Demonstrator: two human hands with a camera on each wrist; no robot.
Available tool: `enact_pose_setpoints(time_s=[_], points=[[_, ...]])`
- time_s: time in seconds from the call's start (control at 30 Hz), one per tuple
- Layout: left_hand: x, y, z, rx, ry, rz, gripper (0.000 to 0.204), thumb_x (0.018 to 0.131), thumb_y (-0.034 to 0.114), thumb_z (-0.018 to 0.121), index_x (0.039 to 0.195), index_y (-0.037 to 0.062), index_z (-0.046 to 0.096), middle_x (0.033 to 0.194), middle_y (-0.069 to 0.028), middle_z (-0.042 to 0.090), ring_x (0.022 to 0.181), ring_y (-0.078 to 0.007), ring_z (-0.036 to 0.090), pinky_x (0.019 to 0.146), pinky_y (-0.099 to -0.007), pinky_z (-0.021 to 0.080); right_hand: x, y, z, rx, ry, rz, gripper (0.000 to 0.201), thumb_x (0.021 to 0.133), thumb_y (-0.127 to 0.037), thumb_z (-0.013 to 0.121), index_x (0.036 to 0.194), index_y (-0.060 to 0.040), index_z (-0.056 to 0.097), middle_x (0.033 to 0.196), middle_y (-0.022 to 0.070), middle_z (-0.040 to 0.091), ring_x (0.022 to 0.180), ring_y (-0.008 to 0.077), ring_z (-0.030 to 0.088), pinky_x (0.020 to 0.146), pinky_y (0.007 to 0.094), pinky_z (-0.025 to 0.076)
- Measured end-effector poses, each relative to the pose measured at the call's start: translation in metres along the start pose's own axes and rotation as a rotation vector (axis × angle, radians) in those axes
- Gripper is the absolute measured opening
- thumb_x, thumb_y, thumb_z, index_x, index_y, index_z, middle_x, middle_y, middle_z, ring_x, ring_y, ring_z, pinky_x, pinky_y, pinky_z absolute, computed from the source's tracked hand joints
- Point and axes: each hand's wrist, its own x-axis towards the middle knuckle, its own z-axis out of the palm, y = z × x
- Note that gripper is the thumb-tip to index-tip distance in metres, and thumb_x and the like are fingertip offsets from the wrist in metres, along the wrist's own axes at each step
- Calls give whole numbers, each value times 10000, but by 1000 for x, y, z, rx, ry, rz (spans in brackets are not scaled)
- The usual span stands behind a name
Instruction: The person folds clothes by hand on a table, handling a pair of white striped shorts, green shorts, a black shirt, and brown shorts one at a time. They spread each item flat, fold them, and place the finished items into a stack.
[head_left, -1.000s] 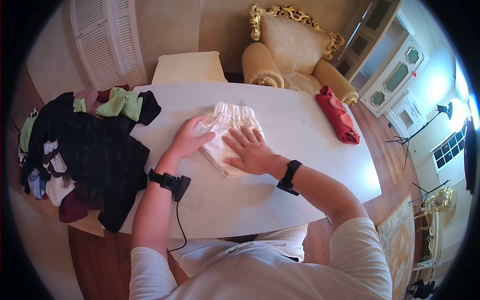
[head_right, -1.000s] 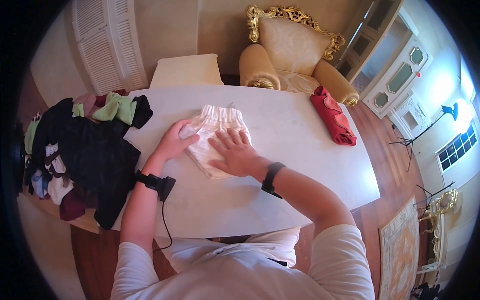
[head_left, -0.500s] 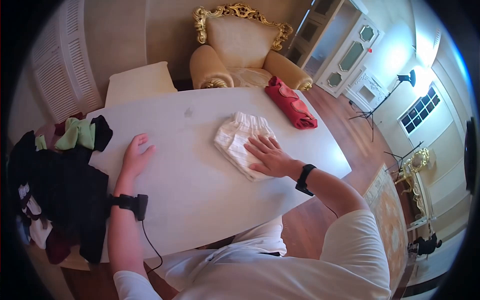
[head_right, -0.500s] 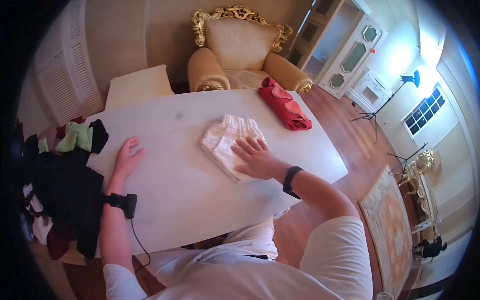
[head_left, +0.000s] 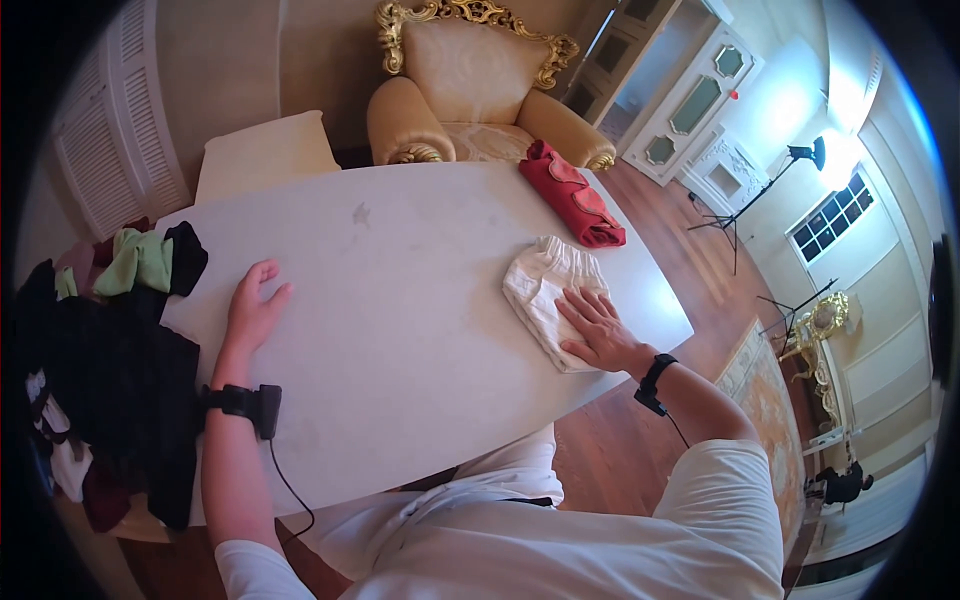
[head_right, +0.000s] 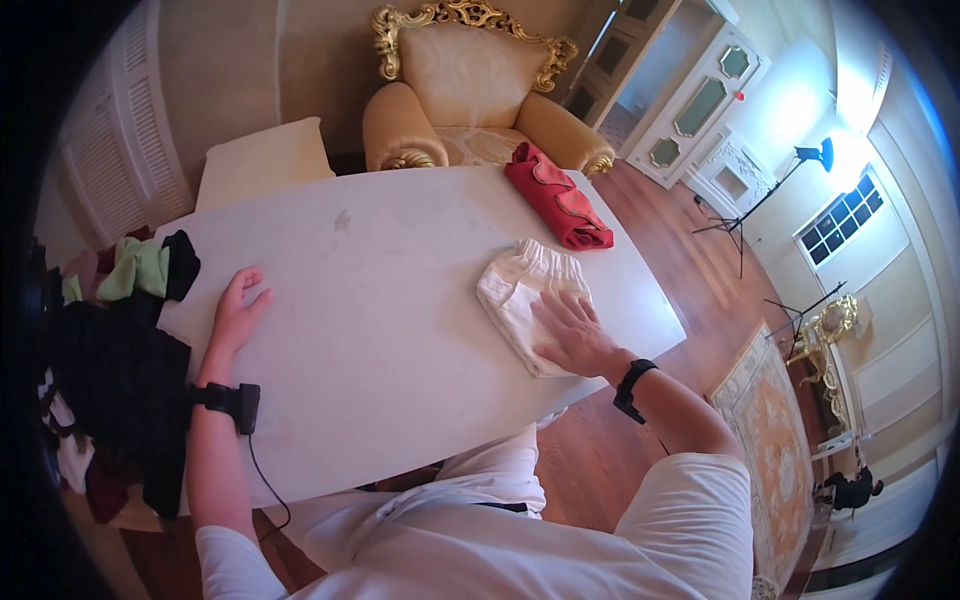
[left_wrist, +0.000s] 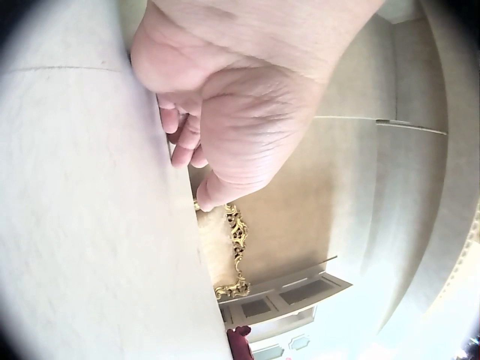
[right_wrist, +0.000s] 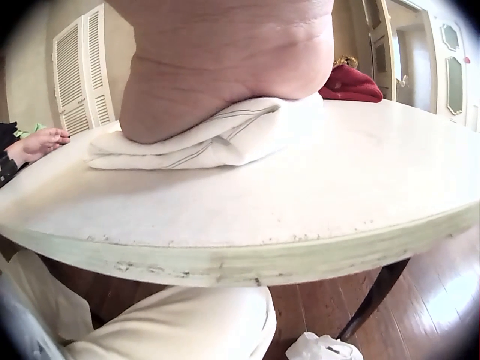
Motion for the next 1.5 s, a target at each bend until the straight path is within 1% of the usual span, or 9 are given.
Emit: enact_pose_setpoints(time_s=[0.2, 0.43, 0.53, 0.63, 0.77, 0.87, 1.2, 1.3, 1.5], points=[[3, -9, 3, -14, -7, 1, 480, 938, 114, 768, 1365, -4, 584, 1339, -142, 666, 1286, -242, 605, 1129, -364, 457, 17, 5, 2, -47, 15, -54, 802, 1047, -636, 491, 1676, -177, 297, 1737, 188, 243, 1592, 466, 201, 1287, 612, 153], [1, -7, 3, 22, 0, 9, 485, 934, 130, 767, 1363, 0, 581, 1332, -166, 672, 1291, -274, 617, 1108, -385, 481, 57, -2, -23, -112, -67, -61, 790, 1031, -569, 566, 1656, -149, 327, 1717, 176, 287, 1589, 462, 210, 1279, 618, 196], [0, -3, 2, 18, 11, 21, 491, 921, 167, 779, 1345, 5, 590, 1319, -185, 679, 1278, -313, 631, 1093, -405, 492, 69, -30, -52, -208, -166, 91, 763, 1035, -534, 567, 1640, -123, 348, 1711, 159, 302, 1582, 472, 216, 1265, 627, 225], [-2, -1, 2, 27, 12, 22, 488, 919, 165, 778, 1340, 8, 591, 1323, -185, 675, 1279, -313, 629, 1095, -408, 492, 84, -51, -45, -18, -250, 224, 821, 1057, -627, 484, 1668, -116, 286, 1708, 286, 233, 1581, 503, 207, 1281, 587, 198], [-3, 4, 0, 50, 11, 36, 479, 916, 165, 776, 1331, 10, 594, 1325, -184, 672, 1282, -316, 627, 1097, -412, 491, 85, -70, -8, 35, -163, 314, 895, 1059, -687, 409, 1700, -120, 148, 1719, 323, 143, 1593, 540, 110, 1271, 632, 152], [-4, 9, 1, 91, 21, 32, 471, 915, 167, 774, 1323, 9, 598, 1323, -179, 673, 1282, -318, 625, 1100, -415, 488, 86, -68, 7, -15, -29, 301, 874, 1040, -626, 502, 1678, -104, 214, 1702, 287, 212, 1560, 519, 214, 1245, 641, 217], [-3, 7, 1, 91, 16, 30, 462, 916, 168, 775, 1316, 10, 607, 1322, -174, 678, 1277, -317, 628, 1098, -411, 488, 105, -57, 7, 1, -25, 319, 877, 1043, -665, 454, 1703, -159, 177, 1739, 262, 154, 1597, 501, 141, 1269, 632, 143], [-3, 8, 2, 107, 15, 35, 460, 921, 107, 758, 1339, -4, 599, 1313, -178, 685, 1272, -282, 636, 1100, -388, 489, 112, -51, 12, 9, -22, 317, 885, 1042, -686, 432, 1707, -167, 166, 1745, 259, 138, 1606, 499, 114, 1273, 630, 124], [-3, 3, 3, 101, 25, 38, 472, 915, 158, 774, 1329, 9, 603, 1324, -178, 680, 1282, -313, 629, 1099, -407, 487, 130, -43, 11, 27, -10, 298, 893, 1038, -710, 413, 1707, -166, 178, 1748, 262, 130, 1613, 496, 81, 1279, 627, 93]])
